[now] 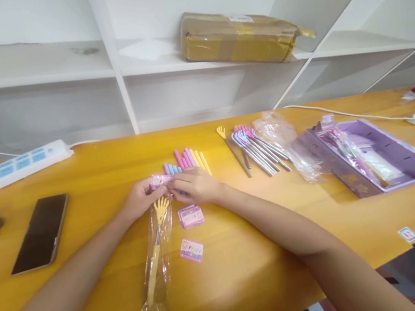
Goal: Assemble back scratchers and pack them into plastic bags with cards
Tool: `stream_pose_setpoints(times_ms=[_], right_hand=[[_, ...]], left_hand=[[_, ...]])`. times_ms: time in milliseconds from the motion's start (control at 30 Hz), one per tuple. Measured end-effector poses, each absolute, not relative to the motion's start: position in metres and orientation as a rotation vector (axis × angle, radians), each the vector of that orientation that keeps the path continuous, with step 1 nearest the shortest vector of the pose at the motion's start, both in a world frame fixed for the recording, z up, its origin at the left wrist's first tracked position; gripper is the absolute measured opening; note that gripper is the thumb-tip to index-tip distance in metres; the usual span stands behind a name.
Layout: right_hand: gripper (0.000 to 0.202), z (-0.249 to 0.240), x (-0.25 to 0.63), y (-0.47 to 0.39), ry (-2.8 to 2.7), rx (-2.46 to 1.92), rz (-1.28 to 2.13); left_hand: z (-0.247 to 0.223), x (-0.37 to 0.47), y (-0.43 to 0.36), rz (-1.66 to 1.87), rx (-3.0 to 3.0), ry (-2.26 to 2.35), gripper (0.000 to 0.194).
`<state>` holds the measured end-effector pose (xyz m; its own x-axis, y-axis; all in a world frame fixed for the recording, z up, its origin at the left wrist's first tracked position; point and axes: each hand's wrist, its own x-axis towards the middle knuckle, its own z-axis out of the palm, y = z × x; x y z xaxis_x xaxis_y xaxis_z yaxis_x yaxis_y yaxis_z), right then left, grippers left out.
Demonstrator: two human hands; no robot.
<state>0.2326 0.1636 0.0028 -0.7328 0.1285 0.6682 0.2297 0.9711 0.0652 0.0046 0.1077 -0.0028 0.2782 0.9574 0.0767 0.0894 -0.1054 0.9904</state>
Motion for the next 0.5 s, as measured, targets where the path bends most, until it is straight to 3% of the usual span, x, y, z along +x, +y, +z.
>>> stream_pose_setpoints(times_ms=[233, 500], right_hand=[[0.017, -0.0042, 0.2341, 0.1691, -2.455, -0.228, -0.296], [0.017, -0.0028, 0.2344, 0.1731, -2.435, -0.163, -0.287]], left_hand=[[-0.0013, 0.0044, 0.1078, 0.970, 1.460, 1.115, 0.051], [-0.0026, 0.0059, 0.1085, 0.948, 1.474, 1.128, 0.045]])
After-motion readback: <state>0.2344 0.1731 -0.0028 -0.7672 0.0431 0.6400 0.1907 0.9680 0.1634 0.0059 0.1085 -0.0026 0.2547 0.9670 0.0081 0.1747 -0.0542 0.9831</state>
